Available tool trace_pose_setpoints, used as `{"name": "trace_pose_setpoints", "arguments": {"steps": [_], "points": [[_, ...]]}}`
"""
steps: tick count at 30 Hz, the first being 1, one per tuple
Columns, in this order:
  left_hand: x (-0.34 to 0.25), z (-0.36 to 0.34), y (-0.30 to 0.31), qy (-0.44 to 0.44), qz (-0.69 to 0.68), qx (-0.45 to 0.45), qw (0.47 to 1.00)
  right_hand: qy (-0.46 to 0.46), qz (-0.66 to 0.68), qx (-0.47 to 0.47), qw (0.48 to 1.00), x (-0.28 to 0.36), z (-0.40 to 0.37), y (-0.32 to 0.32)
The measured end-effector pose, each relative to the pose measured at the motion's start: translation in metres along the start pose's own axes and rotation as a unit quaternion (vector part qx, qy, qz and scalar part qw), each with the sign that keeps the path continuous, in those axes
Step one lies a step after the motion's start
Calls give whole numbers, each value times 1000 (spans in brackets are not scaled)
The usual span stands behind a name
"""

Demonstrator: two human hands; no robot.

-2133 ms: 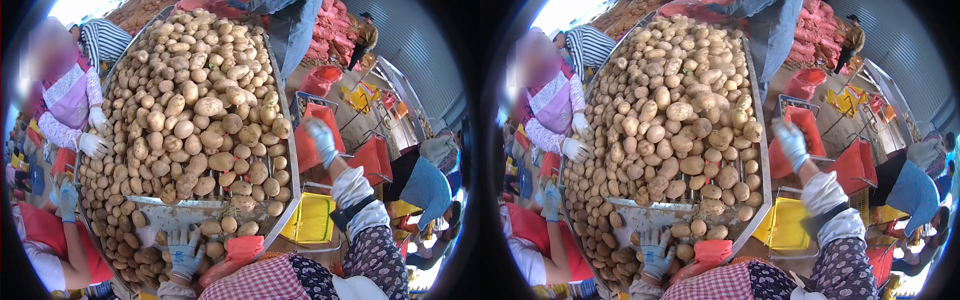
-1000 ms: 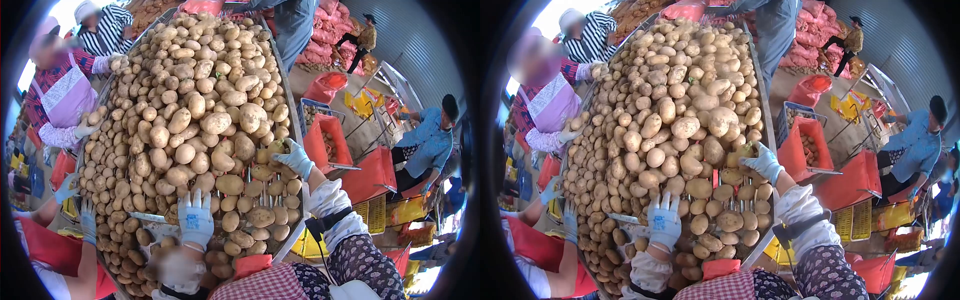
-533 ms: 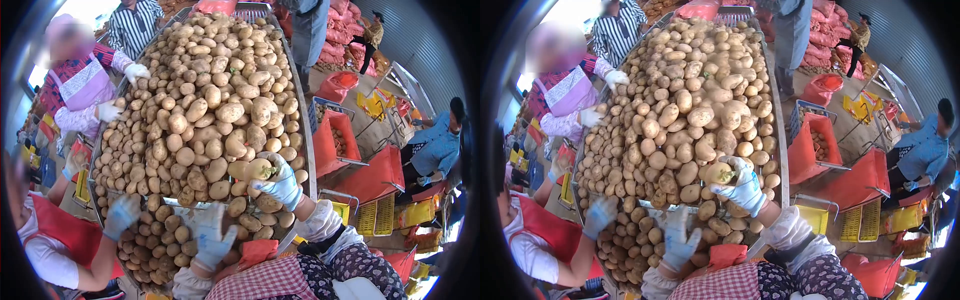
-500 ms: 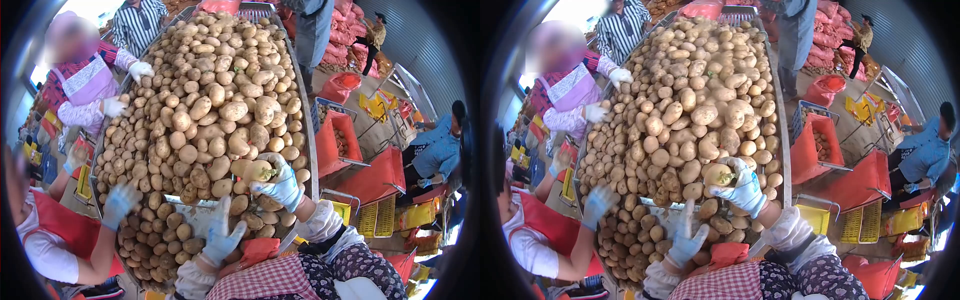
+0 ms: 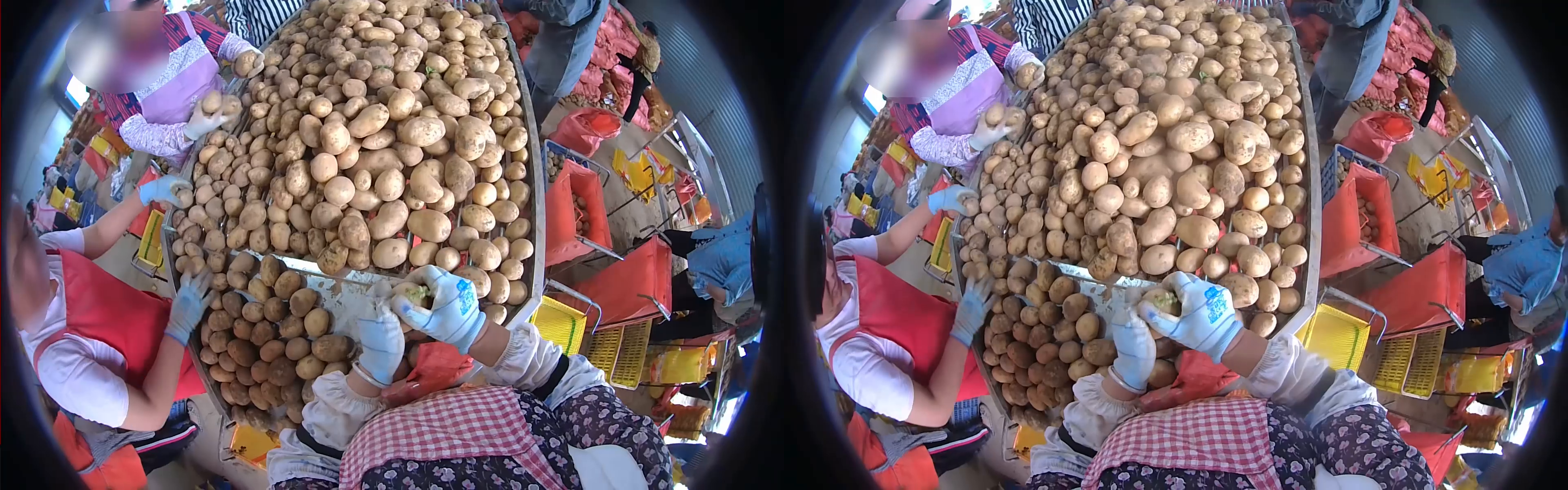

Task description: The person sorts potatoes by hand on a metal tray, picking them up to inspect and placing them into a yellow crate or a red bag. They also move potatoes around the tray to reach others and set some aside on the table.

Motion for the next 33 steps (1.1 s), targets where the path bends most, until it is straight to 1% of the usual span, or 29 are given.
{"name": "trace_pose_setpoints", "arguments": {"steps": [1,2,3,4,5,6,8,9,10,12,13,15,16,17,18,19,20,21,22,23,24,25,27,28,29,30,31,32,33], "points": [[12,4,8,-27,82,-4,996,4,-21,55,998,5,3,1],[17,5,17,-26,83,-4,996,6,-42,107,993,8,6,2],[17,2,22,-91,170,14,981,2,-43,107,993,7,4,3],[17,-1,21,-155,254,31,954,19,-87,141,986,7,1,2],[4,-1,23,-118,182,49,975,36,-131,176,975,6,-2,1],[4,-3,22,-115,180,48,976,34,-132,179,974,-2,-5,0],[8,-10,23,-49,221,92,970,33,38,130,990,-20,-11,-4],[-21,-6,23,-3,107,116,987,30,42,133,990,-20,-14,-9],[-19,-10,23,2,110,118,987,-29,149,111,982,-20,-17,-12],[-13,-12,20,14,29,107,994,-140,345,64,926,-24,-16,-16],[-9,-13,16,14,29,107,994,-174,376,46,909,-31,-17,-19],[-5,-12,10,0,-7,86,996,-219,529,117,812,-64,-13,4],[-6,-12,10,0,-6,87,996,-214,415,-2,884,-62,-3,34],[-7,-12,13,6,-29,63,998,-72,288,-52,953,-78,7,72],[-6,-12,16,13,-52,38,998,-141,172,-122,967,-102,12,114],[2,-10,18,15,-51,37,998,-187,250,-239,919,-134,18,152],[16,-8,21,-15,-33,20,999,-215,29,-249,944,-192,21,206],[22,-6,23,-46,-14,4,999,-253,-170,-205,930,-198,15,239],[18,-5,26,-46,-14,5,999,-281,-361,-154,876,-192,13,257],[12,-5,28,-29,4,-3,1000,-282,-361,-154,875,-186,11,258],[9,-3,28,-11,22,-9,1000,-124,-499,-188,837,-170,9,256],[11,0,27,-10,20,-6,1000,39,-615,-211,759,-154,3,251],[15,4,24,-41,68,-11,997,15,-417,-193,888,-102,11,200],[15,6,20,-41,65,-3,997,-115,-131,-78,982,-78,12,161],[15,8,15,-39,63,5,997,-73,-34,-38,996,-61,1,118],[15,10,9,-37,62,12,997,-110,46,71,990,-41,-9,86],[16,9,2,-36,64,31,997,-60,20,162,985,-21,-9,55],[15,7,-2,-39,60,36,997,-37,27,205,978,-11,-13,29],[16,4,-2,-2,82,19,996,-80,69,183,977,-12,-17,11]]}}
Point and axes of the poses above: each hand's wrist, its own z-axis towards the middle knuckle, its own y-axis out of the back of the hand, x = y × z, the point moved 3 cm from there along z, towards the middle knuckle, and after that the axes turned 12 degrees about z, right-handed, at the moved point
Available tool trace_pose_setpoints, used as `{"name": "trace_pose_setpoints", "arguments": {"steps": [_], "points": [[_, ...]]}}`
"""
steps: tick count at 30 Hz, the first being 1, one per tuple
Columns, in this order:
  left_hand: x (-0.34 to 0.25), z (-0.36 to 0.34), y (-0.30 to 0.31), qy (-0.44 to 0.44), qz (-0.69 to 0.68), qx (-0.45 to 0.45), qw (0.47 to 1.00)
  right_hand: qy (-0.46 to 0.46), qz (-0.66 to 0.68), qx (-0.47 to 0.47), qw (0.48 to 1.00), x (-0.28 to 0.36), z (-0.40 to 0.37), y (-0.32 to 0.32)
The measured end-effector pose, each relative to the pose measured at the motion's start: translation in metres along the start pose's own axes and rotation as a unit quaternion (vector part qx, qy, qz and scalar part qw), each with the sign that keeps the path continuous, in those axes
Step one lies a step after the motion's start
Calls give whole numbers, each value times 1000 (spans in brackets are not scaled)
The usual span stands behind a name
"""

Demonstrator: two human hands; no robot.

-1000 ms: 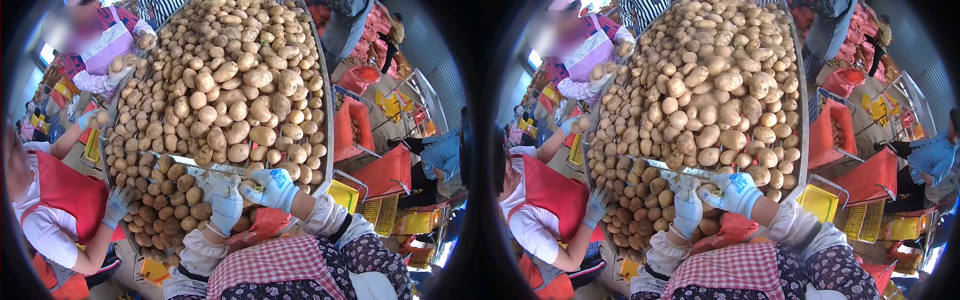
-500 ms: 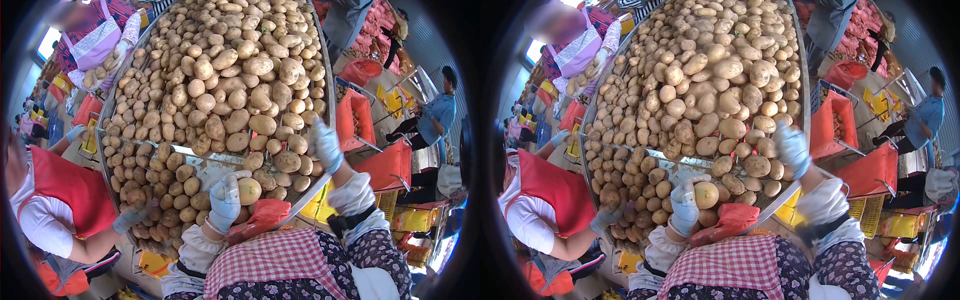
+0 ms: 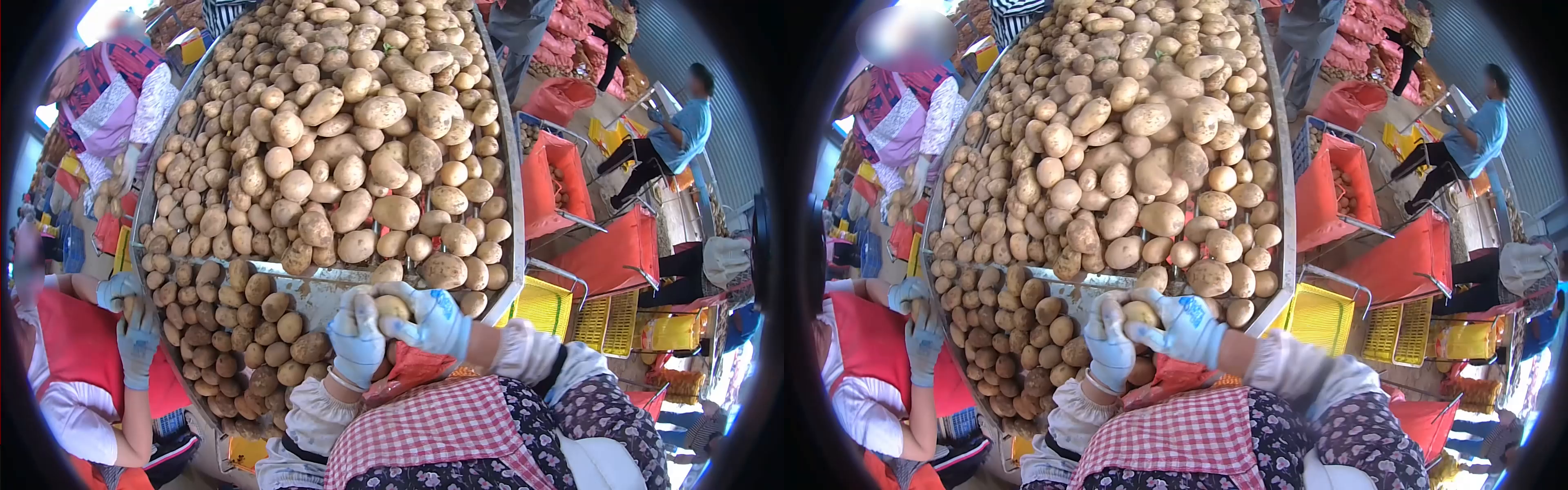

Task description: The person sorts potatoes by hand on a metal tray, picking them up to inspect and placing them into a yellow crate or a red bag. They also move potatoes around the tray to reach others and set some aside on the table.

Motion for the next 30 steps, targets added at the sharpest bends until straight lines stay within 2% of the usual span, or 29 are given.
{"name": "trace_pose_setpoints", "arguments": {"steps": [1,2,3,4,5,6,7,9,10,11,12,13,14,15,16,17,18,19,20,21,22,25,26,27,28,29,30], "points": [[1,-2,0,39,23,-15,999,-32,51,-20,998,-10,3,-13],[6,1,1,-48,49,-48,996,-34,49,-21,998,-27,7,-22],[10,-3,7,-47,48,-47,997,9,87,-22,996,-46,11,-31],[18,-11,13,-5,39,17,999,51,125,-23,991,-53,13,-37],[19,-15,15,38,28,77,996,51,124,-23,991,-49,14,-37],[7,-9,18,-40,35,12,999,31,133,-45,990,-46,17,-33],[15,-7,23,-40,33,8,999,11,141,-67,988,-42,21,-28],[42,-3,52,-46,144,-109,982,80,-20,-183,980,-37,22,18],[43,0,75,24,296,-87,951,71,-113,-205,970,-32,26,53],[42,4,94,92,439,-63,891,68,-240,-269,930,-23,15,73],[46,2,97,93,438,-64,892,16,-307,-268,913,-39,10,86],[46,-4,97,19,517,-100,850,-120,-321,-174,923,-58,5,92],[43,-7,95,-58,589,-134,795,-70,-325,-171,928,-77,3,92],[23,-6,79,-64,534,-48,841,-21,-327,-167,930,-85,4,88],[14,-10,56,-137,512,-9,848,-20,-326,-167,930,-93,3,90],[15,-13,35,-145,422,109,888,-29,-263,-174,948,-93,5,94],[23,-20,18,-179,440,134,870,-36,-201,-181,962,-92,8,98],[29,-29,7,-210,457,157,850,-33,-204,-181,962,-93,5,96],[30,-30,11,-210,456,152,851,-29,89,-218,972,-99,-1,94],[37,-27,22,-156,486,131,850,-24,374,-235,897,-107,-5,91],[45,-25,33,-105,512,114,845,47,471,-194,859,-108,-7,90],[74,-36,56,-72,554,100,823,63,638,-155,751,-83,-19,77],[62,-33,58,-11,549,147,823,65,637,-156,752,-84,-23,75],[52,-29,53,-11,549,145,823,54,683,-114,719,-85,-25,69],[37,-24,46,-32,355,98,929,42,728,-68,681,-85,-24,63],[20,-22,40,-49,145,44,987,-4,684,-81,725,-68,-21,55],[-5,-23,25,50,-68,74,994,11,618,-87,781,-57,-20,45]]}}
Point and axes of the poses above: each hand's wrist, its own z-axis towards the middle knuckle, its own y-axis out of the back of the hand, x = y × z, the point moved 3 cm from there along z, towards the middle knuckle, and after that the axes turned 12 degrees about z, right-handed, at the moved point
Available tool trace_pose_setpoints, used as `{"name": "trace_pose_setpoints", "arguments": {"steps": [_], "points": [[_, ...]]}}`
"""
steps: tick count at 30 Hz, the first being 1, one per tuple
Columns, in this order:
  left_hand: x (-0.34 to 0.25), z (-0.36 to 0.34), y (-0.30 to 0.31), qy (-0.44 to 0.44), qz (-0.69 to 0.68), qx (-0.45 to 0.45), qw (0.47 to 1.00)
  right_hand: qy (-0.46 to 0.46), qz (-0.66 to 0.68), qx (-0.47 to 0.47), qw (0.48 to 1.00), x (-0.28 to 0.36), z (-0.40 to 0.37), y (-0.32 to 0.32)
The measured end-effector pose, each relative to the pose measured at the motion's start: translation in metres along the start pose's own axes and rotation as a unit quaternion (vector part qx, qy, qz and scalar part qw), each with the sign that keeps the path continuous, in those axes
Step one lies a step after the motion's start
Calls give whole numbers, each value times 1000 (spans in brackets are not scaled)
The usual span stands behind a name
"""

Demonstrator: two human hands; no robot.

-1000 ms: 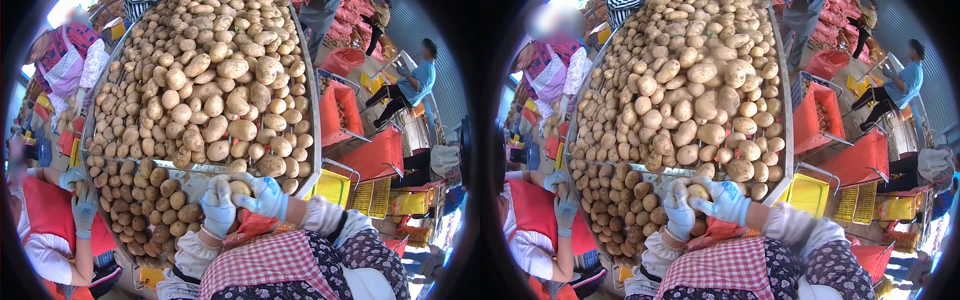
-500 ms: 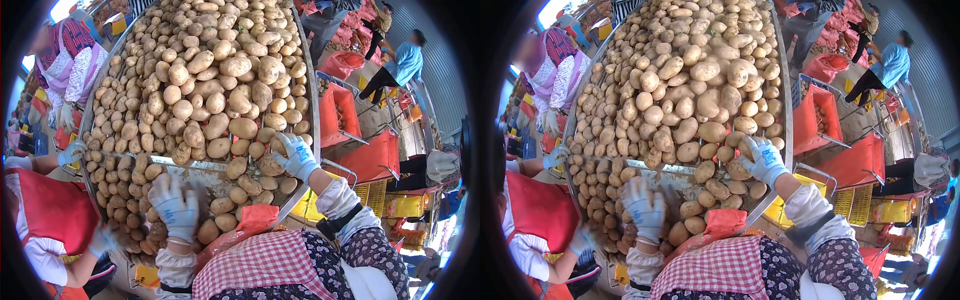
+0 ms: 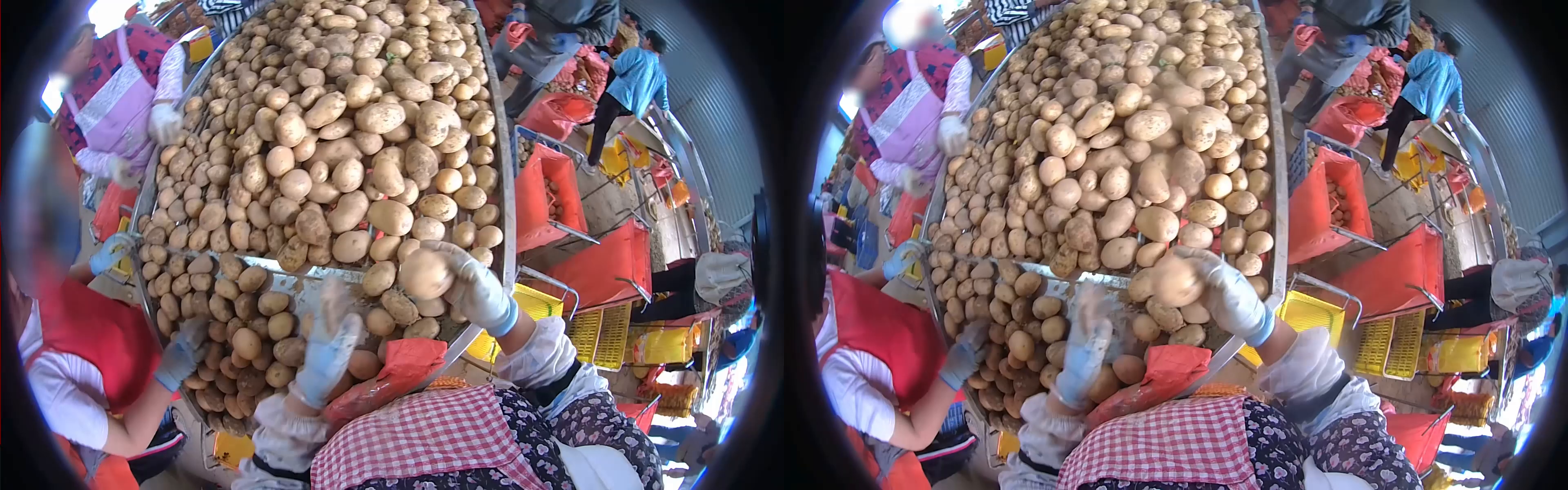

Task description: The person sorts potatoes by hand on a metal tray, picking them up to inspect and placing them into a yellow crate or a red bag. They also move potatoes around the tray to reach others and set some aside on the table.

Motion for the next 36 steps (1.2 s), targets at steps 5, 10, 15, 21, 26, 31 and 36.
{"name": "trace_pose_setpoints", "arguments": {"steps": [5,10,15,21,26,31,36], "points": [[18,12,-24,123,-507,116,845,172,-579,-70,794,24,9,-7],[20,5,-6,116,-530,108,833,-64,-890,-49,449,-8,12,24],[21,-6,8,108,-540,123,826,-76,-838,-60,537,13,16,1],[36,-14,10,102,-514,83,848,-126,19,-52,990,-36,8,5],[31,-27,-2,190,-450,156,859,37,-293,39,954,-59,4,-58],[-2,-34,12,176,-521,135,824,129,-459,200,856,-67,4,-81],[38,-33,25,139,-339,125,922,99,-410,148,895,-79,9,-96]]}}
Point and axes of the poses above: each hand's wrist, its own z-axis towards the middle knuckle, its own y-axis out of the back of the hand, x = y × z, the point moved 3 cm from there along z, towards the middle knuckle, and after that the axes turned 12 degrees about z, right-handed, at the moved point
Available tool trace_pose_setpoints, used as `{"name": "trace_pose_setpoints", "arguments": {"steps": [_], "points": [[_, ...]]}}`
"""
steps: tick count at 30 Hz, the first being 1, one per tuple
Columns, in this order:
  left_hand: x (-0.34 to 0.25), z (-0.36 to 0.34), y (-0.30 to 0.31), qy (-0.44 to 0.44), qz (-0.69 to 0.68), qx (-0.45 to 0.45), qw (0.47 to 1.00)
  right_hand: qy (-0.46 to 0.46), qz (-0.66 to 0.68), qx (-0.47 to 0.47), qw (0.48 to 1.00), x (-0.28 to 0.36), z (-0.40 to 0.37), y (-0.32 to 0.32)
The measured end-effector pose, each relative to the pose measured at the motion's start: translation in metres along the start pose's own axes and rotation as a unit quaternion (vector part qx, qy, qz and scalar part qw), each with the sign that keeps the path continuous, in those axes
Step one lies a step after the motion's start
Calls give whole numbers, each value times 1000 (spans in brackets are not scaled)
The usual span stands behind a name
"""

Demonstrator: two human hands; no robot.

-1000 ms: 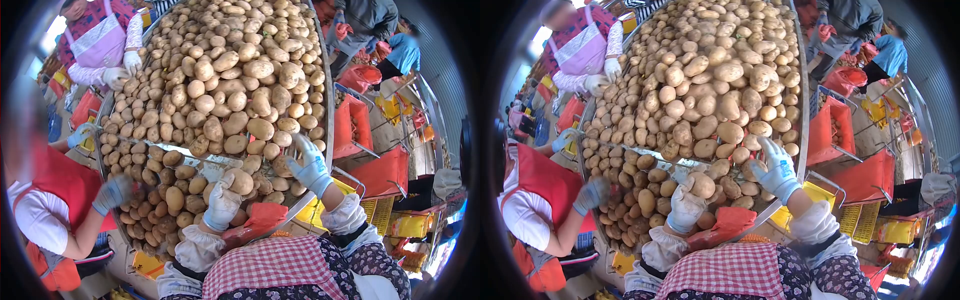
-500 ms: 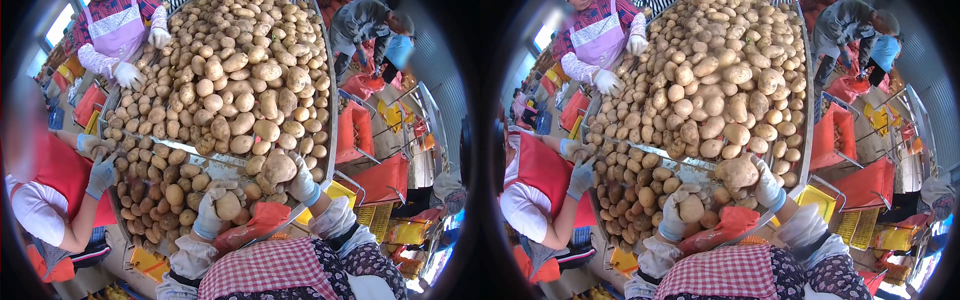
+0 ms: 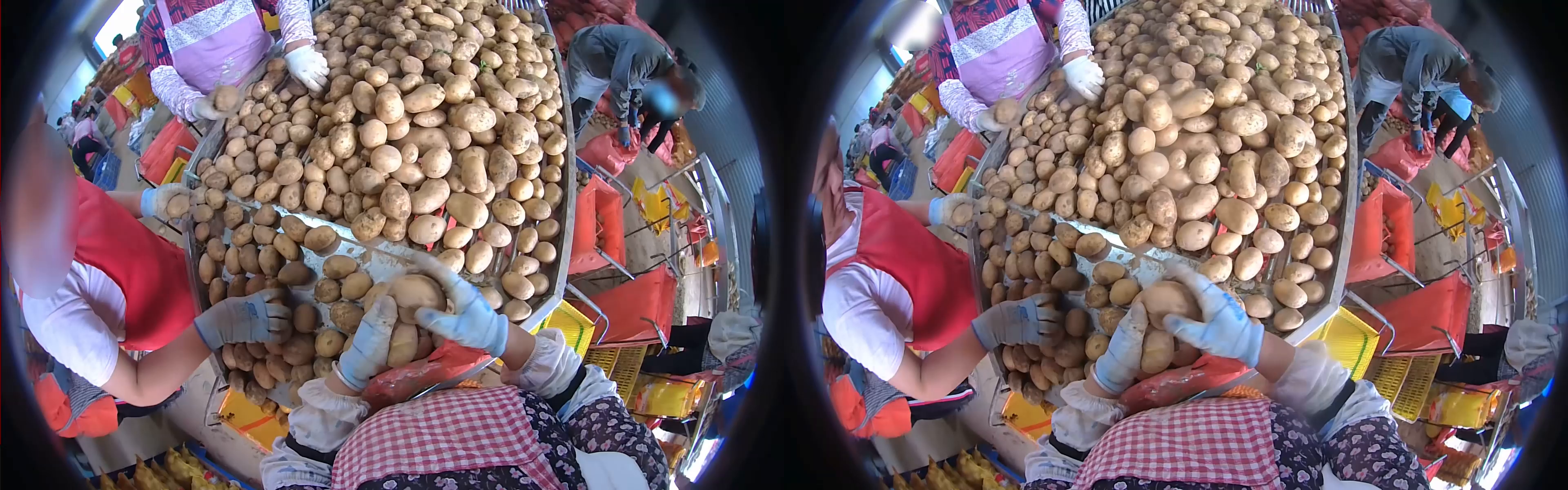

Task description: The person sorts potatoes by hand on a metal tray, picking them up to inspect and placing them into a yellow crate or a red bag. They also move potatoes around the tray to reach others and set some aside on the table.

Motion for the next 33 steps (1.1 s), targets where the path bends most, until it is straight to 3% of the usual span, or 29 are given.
{"name": "trace_pose_setpoints", "arguments": {"steps": [1,2,4,5,7,9,10,12,13,15,16,19,20,21,22,23,27,29,31,33], "points": [[12,4,11,-33,211,-42,976,-7,-108,26,994,-1,4,-6],[10,4,7,-34,209,-35,977,-15,-216,49,975,-1,8,-10],[8,4,-1,31,50,-29,998,-23,-207,28,978,-4,9,-17],[-1,1,-8,29,49,-23,998,-29,-192,12,981,-7,12,-18],[-17,-8,-27,38,-168,64,983,5,-188,9,982,-9,18,-18],[-8,-10,-19,42,-138,39,989,52,-119,51,990,-9,27,-20],[-6,-10,-12,53,-130,38,989,79,-56,18,995,-7,30,-16],[-11,-9,-4,78,-148,70,983,88,-177,-75,978,-14,48,17],[-12,-8,-3,78,-149,71,983,44,-346,-106,931,-4,62,44],[-18,-2,0,15,-213,43,976,-213,-576,-111,781,-19,80,97],[-6,2,15,18,-180,16,983,-276,-609,-84,739,-32,81,110],[-1,17,26,-13,-218,86,972,-297,-610,-91,729,-62,90,121],[-5,17,22,-12,-218,88,972,-252,-611,-109,742,-62,91,125],[-7,16,22,1,-215,17,977,-254,-611,-113,741,-61,89,134],[-9,16,22,14,-209,-54,976,-267,-508,-138,807,-60,88,145],[-12,17,22,14,-209,-50,977,-274,-399,-160,860,-59,88,151],[-12,20,24,13,-265,-64,962,-258,-349,-140,890,-65,70,139],[-11,24,24,16,-265,-71,961,-224,-384,-150,883,-63,82,115],[-10,25,22,6,-287,-51,957,-364,-499,-119,777,-52,95,93],[-4,22,21,13,-266,-68,961,-341,-470,-126,804,-55,100,102]]}}
Point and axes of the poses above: each hand's wrist, its own z-axis towards the middle knuckle, its own y-axis out of the back of the hand, x = y × z, the point moved 3 cm from there along z, towards the middle knuckle, and after that the axes turned 12 degrees about z, right-handed, at the moved point
